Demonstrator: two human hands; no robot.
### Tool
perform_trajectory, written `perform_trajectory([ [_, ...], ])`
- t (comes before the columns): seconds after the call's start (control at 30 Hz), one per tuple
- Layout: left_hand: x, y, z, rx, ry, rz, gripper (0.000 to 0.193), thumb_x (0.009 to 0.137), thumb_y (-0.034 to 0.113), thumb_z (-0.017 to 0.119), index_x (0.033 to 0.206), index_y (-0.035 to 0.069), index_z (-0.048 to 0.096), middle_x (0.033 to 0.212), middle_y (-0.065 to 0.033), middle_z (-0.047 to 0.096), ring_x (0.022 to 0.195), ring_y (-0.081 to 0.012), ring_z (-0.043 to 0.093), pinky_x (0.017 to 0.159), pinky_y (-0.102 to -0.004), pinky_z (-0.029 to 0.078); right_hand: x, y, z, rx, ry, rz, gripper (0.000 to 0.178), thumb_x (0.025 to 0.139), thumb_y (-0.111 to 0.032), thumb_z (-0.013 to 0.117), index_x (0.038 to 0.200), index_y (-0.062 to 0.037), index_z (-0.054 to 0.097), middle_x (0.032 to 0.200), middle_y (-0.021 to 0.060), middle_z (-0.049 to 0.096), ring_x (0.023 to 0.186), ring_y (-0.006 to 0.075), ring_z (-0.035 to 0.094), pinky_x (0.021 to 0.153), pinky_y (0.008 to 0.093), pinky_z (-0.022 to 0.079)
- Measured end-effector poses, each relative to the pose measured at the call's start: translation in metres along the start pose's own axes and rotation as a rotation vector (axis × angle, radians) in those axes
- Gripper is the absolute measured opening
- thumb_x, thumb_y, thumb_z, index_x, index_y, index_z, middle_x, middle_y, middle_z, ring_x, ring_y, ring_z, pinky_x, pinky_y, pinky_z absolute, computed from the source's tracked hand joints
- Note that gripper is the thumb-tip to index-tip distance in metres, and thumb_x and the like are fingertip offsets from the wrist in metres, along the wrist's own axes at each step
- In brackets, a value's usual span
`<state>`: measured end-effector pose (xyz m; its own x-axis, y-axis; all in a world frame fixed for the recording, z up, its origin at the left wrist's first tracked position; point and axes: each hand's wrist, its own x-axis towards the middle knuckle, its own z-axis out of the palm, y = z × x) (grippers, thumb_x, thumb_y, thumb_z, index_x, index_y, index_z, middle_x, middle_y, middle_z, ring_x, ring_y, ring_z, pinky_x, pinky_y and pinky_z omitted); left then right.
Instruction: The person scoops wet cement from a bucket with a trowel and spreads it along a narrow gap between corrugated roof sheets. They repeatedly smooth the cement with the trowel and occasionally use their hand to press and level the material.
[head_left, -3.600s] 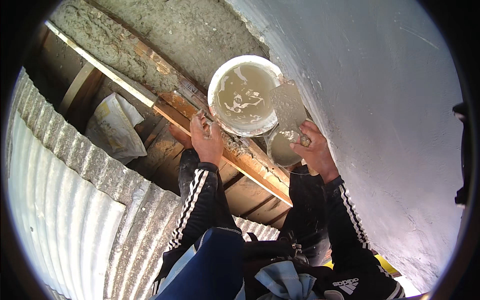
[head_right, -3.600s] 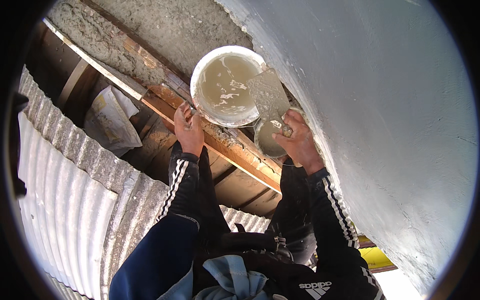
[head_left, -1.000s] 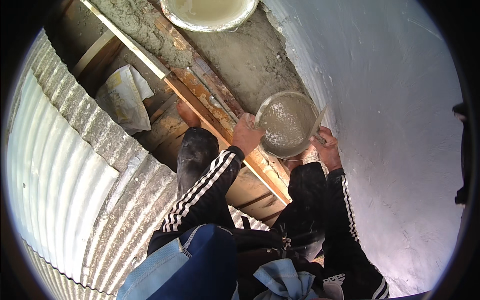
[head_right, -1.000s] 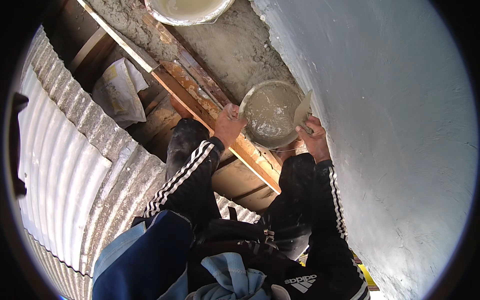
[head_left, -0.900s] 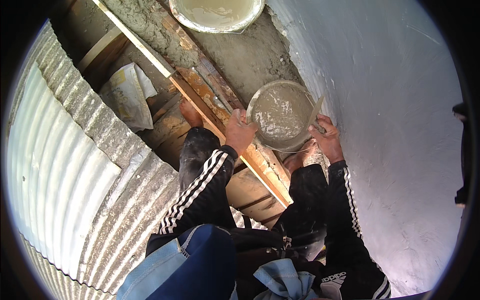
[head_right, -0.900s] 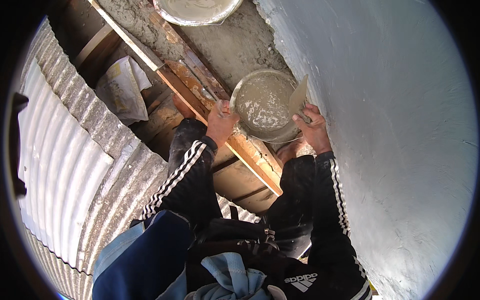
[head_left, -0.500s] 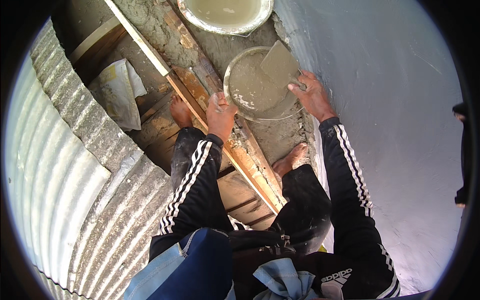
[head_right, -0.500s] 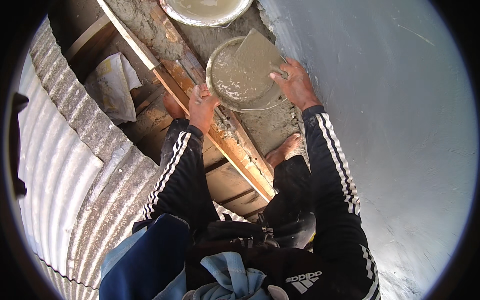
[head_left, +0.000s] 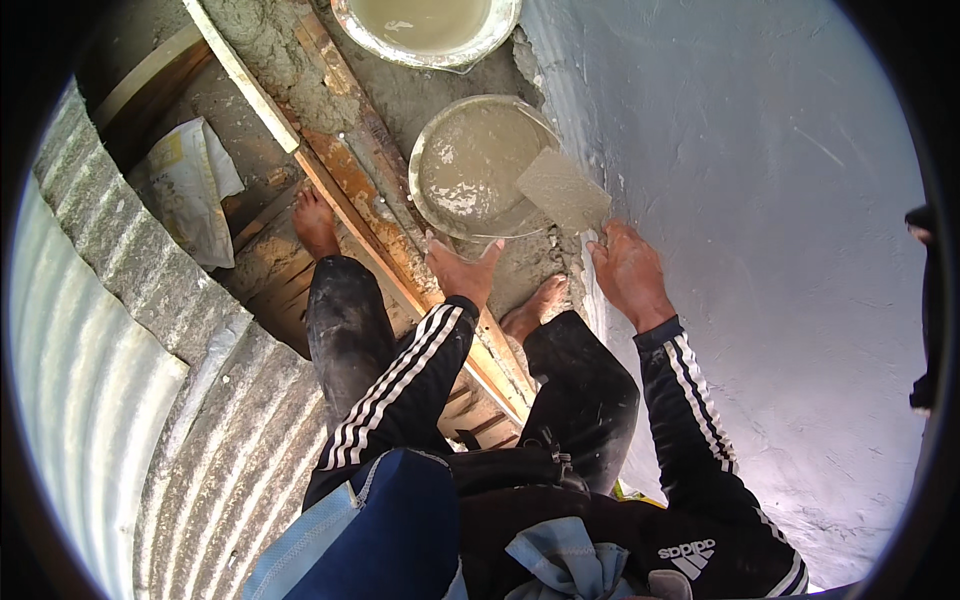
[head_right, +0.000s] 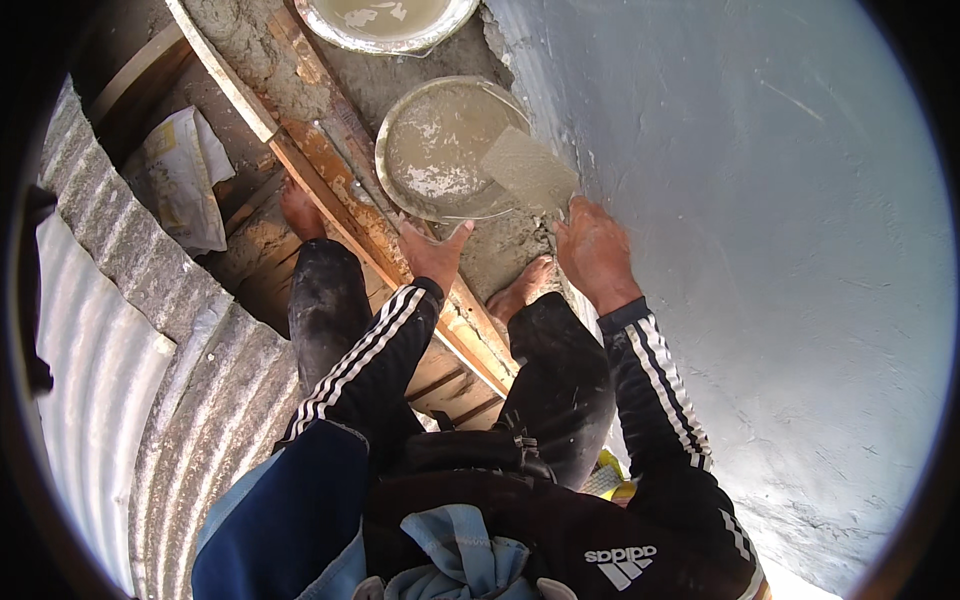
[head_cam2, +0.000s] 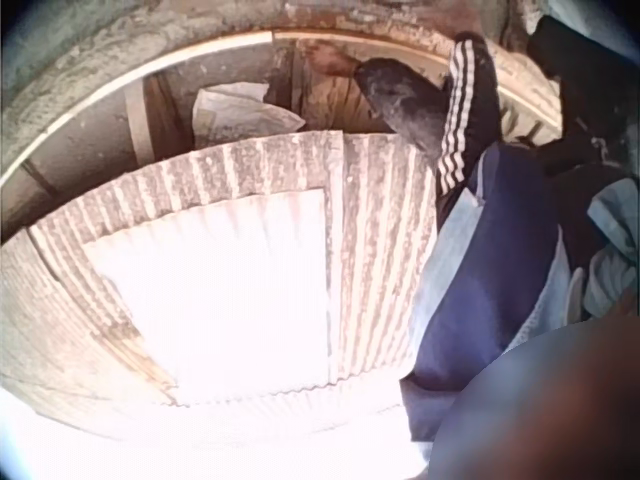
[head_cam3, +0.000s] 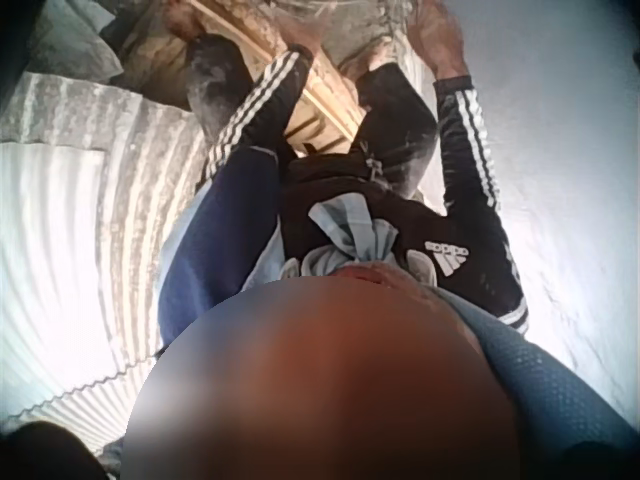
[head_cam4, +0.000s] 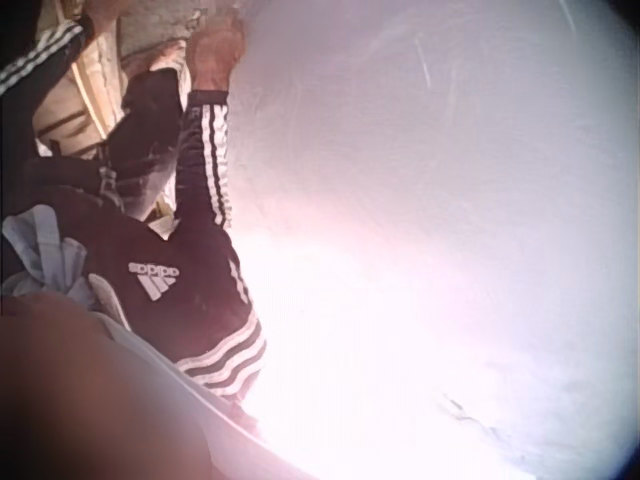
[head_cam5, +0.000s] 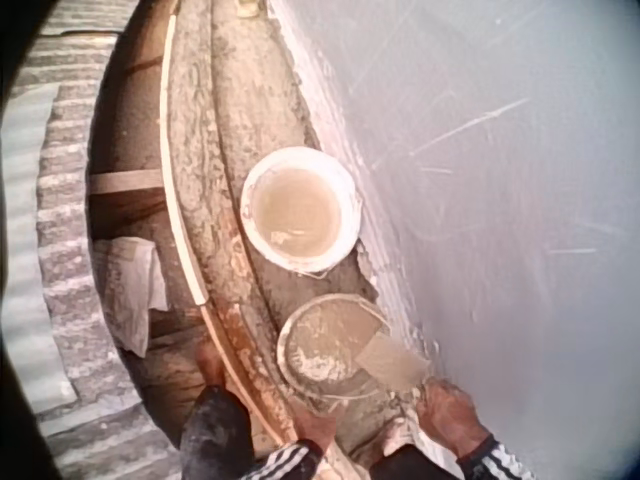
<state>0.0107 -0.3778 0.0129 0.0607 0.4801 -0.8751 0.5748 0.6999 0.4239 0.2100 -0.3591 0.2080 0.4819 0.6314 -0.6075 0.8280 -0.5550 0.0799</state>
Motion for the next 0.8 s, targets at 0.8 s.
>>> perform_trajectory([
  [0.8, 0.030, 0.004, -0.053, -0.359, -0.043, 0.472, 0.057, 0.085, -0.005, 0.065, 0.142, -0.002, 0.065, 0.109, -0.0089, 0.064, 0.106, -0.0211, 0.061, 0.096, -0.0324, 0.051, 0.086, -0.044, 0.138, 0.505, -0.106, 0.173, 0.041, 0.099, -0.036, 0.068, 0.118, -0.0004, 0.075, 0.107, 0.0260, 0.076, 0.105, 0.0424, 0.073, 0.093, 0.0467, 0.056],
])
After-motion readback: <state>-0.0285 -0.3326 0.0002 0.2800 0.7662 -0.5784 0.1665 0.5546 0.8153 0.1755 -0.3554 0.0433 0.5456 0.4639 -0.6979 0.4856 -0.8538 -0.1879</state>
